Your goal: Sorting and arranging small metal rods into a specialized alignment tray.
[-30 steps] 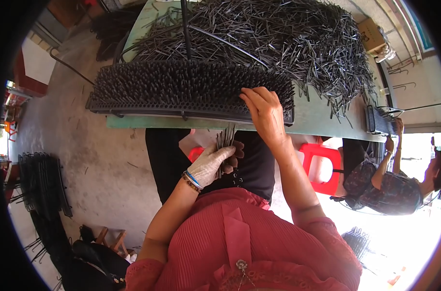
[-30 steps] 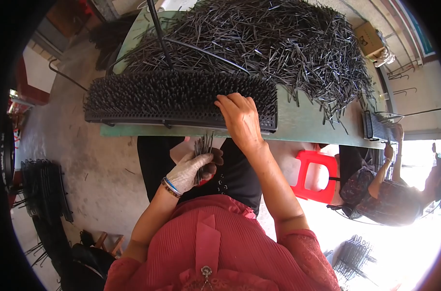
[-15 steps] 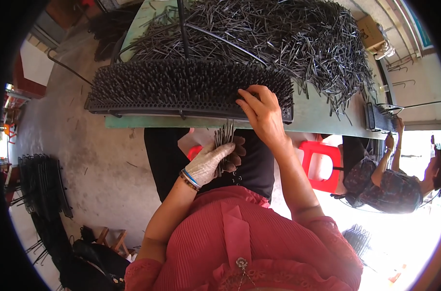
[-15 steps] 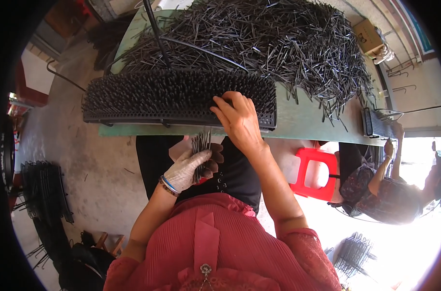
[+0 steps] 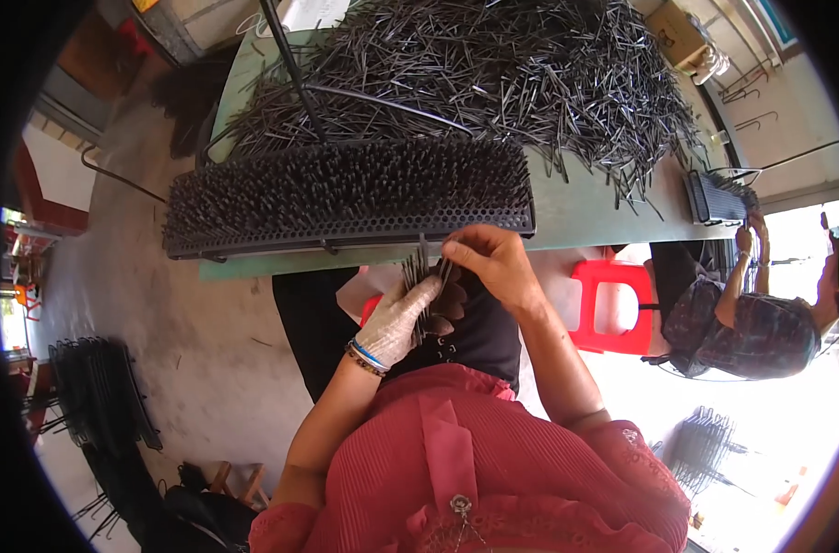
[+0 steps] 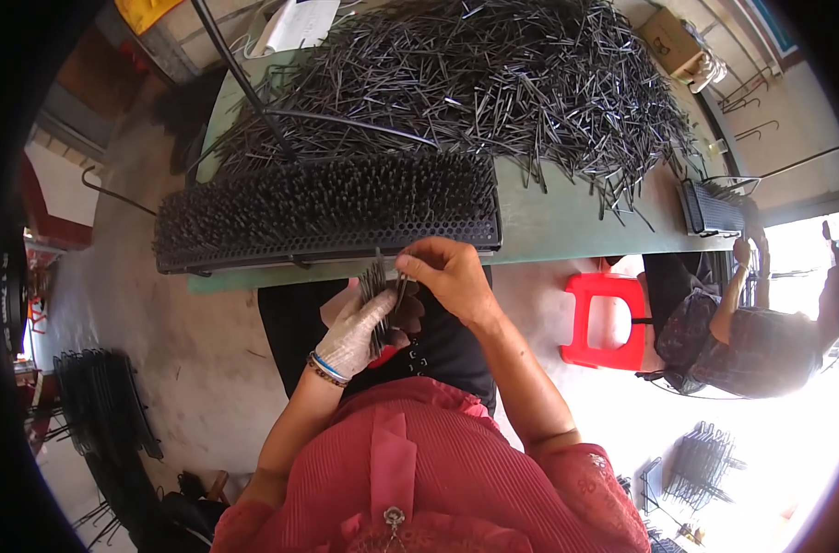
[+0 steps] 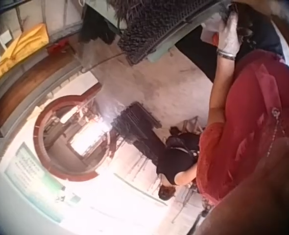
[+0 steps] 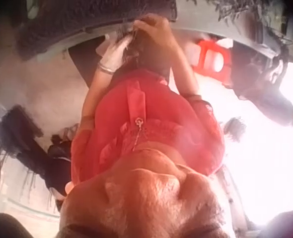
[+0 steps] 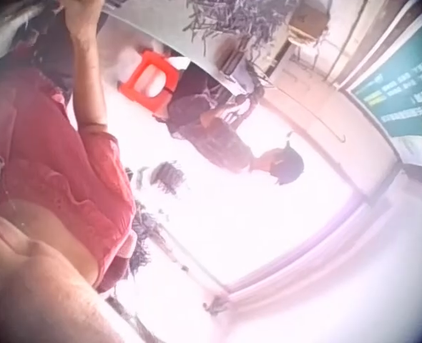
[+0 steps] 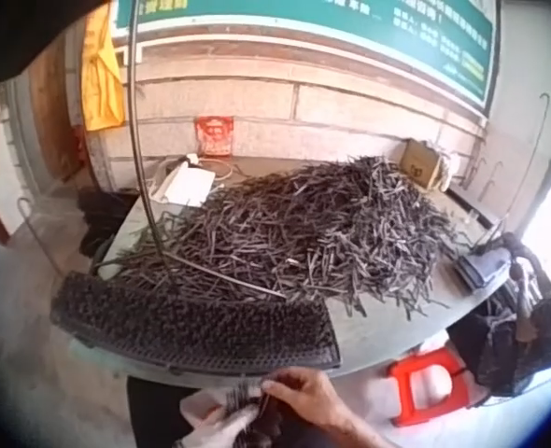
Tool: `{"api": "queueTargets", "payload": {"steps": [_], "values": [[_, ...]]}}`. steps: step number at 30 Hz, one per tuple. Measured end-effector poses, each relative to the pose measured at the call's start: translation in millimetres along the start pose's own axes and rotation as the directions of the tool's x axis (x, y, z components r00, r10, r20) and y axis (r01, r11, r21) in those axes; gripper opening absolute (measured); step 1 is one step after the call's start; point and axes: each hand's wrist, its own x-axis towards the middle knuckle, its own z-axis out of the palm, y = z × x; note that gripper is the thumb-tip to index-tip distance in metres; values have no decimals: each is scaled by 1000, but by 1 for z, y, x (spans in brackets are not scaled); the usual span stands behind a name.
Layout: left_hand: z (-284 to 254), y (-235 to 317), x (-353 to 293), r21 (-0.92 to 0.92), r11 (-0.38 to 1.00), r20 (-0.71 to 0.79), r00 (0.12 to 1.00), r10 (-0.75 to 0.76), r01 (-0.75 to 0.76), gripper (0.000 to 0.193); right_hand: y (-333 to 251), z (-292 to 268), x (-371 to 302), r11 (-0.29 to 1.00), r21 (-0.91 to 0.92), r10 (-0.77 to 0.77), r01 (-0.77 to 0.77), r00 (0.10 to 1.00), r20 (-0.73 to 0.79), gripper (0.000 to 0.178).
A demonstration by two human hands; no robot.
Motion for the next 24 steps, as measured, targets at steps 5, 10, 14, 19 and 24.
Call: {"api": "queueTargets", "payload": {"steps": [5,10,14,19,24], "values": [[-1,-2,7,-46,998,-71,997,35,-39,34,-20,-16,10,952,-33,-304,304,931,-200,16],[3,4,13,-52,995,-11,997,-81,81,29,-29,-17,37,870,-291,-467,398,854,-228,16],[-2,-2,16,-45,997,-74,995,-68,64,26,-22,-16,45,840,-355,-494,410,848,-191,17],[-5,-8,12,-43,998,-59,997,-42,39,24,-19,-15,43,810,-425,-530,404,815,-235,18],[-4,-7,12,-77,995,-80,995,-64,58,22,-6,-16,44,835,-368,-524,410,796,-302,18]]}}
